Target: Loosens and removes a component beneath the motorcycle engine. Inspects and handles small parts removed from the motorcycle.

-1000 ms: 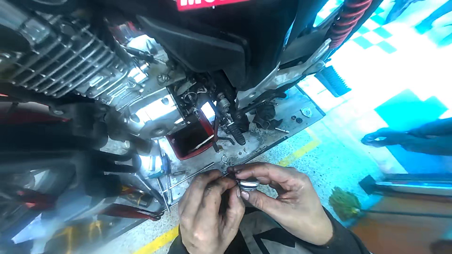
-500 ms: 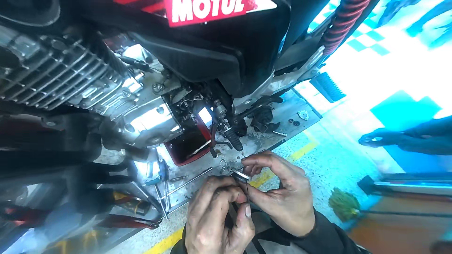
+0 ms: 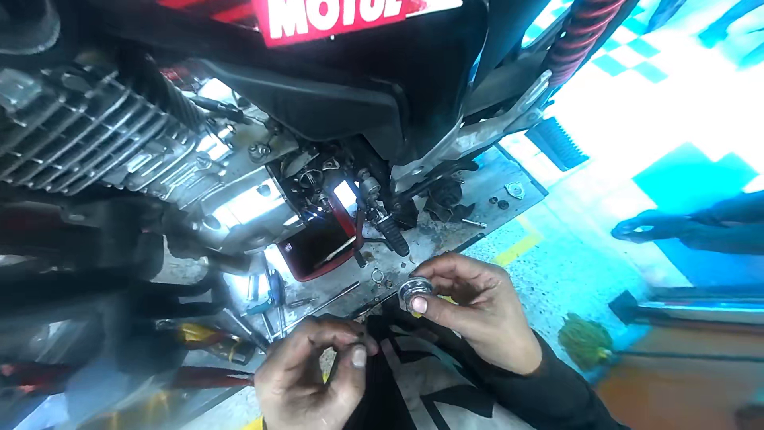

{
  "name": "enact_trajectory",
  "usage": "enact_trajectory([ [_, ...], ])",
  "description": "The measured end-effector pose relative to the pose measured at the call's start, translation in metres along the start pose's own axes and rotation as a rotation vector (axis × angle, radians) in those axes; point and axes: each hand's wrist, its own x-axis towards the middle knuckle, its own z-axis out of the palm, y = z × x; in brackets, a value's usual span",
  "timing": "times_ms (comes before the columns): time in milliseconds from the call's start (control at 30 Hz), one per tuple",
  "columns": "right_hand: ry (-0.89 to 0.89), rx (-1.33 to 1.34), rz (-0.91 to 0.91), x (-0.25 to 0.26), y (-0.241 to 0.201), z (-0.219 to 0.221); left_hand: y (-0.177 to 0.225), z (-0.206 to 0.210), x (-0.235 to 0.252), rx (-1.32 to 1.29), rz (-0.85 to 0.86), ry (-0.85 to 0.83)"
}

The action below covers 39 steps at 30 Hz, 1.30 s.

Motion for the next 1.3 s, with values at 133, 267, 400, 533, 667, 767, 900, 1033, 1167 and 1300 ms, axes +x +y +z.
enact_trajectory([
  [133, -0.033, 0.112, 0.049, -0.002, 0.002, -0.003, -0.006, -0.008, -0.006, 0.030, -0.047, 0.039],
  [267, -0.053, 0.240, 0.110, -0.004, 0.003, -0.003, -0.007, -0.007, -0.010, 0.009, -0.047, -0.013],
  [400, -0.078, 0.286, 0.095, -0.006, 0.002, -0.002, -0.019, -0.005, -0.013, 0.097, -0.045, -0.062],
  [533, -0.105, 0.289, 0.085, -0.010, 0.003, 0.001, -0.015, -0.002, -0.013, 0.205, -0.009, -0.026],
  [667, -0.166, 0.277, 0.135, -0.014, 0.003, 0.004, 0.000, 0.008, -0.008, 0.356, 0.094, -0.032],
  [767, -0.227, 0.271, 0.153, -0.015, 0.000, 0.005, -0.002, 0.004, -0.001, 0.394, 0.182, -0.154],
  [900, -0.313, 0.261, 0.165, -0.016, -0.001, 0.004, -0.001, -0.007, 0.006, 0.372, 0.190, -0.297],
  [1033, -0.315, 0.223, 0.153, -0.018, -0.001, 0.006, 0.000, -0.011, 0.006, 0.302, 0.154, -0.307],
  [1167, -0.323, 0.230, 0.146, -0.017, -0.004, 0.007, -0.002, -0.001, 0.000, 0.266, 0.154, -0.189],
  [1300, -0.348, 0.259, 0.151, -0.015, -0.001, 0.008, -0.006, 0.014, -0.009, 0.145, 0.083, -0.024],
])
